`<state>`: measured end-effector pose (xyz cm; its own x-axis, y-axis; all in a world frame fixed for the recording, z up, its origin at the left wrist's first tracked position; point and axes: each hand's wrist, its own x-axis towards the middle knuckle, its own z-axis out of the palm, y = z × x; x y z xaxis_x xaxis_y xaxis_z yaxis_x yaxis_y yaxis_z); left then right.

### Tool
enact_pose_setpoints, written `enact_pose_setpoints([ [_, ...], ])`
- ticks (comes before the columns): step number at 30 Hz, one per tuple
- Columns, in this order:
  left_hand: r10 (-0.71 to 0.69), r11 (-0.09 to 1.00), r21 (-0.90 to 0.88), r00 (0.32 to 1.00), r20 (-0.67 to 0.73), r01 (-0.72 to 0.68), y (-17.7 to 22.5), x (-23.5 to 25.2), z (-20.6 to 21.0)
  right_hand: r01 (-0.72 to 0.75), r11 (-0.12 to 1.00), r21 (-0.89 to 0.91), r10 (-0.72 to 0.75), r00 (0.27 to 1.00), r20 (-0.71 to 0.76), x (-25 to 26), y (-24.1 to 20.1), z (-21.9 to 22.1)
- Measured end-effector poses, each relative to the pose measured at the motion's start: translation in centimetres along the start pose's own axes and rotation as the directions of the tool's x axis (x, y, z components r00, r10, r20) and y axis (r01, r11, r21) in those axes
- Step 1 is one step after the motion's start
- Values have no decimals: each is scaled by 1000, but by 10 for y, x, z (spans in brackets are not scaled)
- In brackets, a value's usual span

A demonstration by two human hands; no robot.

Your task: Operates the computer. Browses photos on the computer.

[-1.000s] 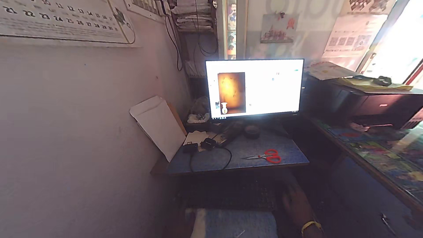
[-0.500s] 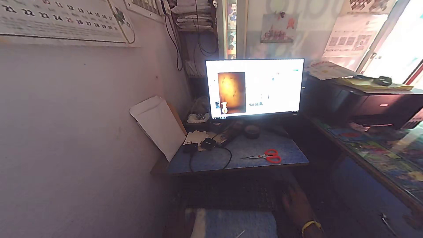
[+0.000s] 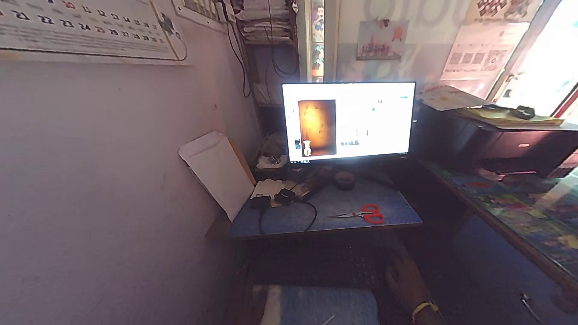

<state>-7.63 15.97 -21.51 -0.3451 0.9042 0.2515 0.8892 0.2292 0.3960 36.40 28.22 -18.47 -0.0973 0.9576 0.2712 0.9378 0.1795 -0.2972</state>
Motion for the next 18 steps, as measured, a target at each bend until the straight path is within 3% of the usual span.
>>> enact_pose_setpoints([
  [18,5,1000,-9,1000,-1,-5,-1,0,2,11,1000,12,-10,1000,-15,0,3,5],
])
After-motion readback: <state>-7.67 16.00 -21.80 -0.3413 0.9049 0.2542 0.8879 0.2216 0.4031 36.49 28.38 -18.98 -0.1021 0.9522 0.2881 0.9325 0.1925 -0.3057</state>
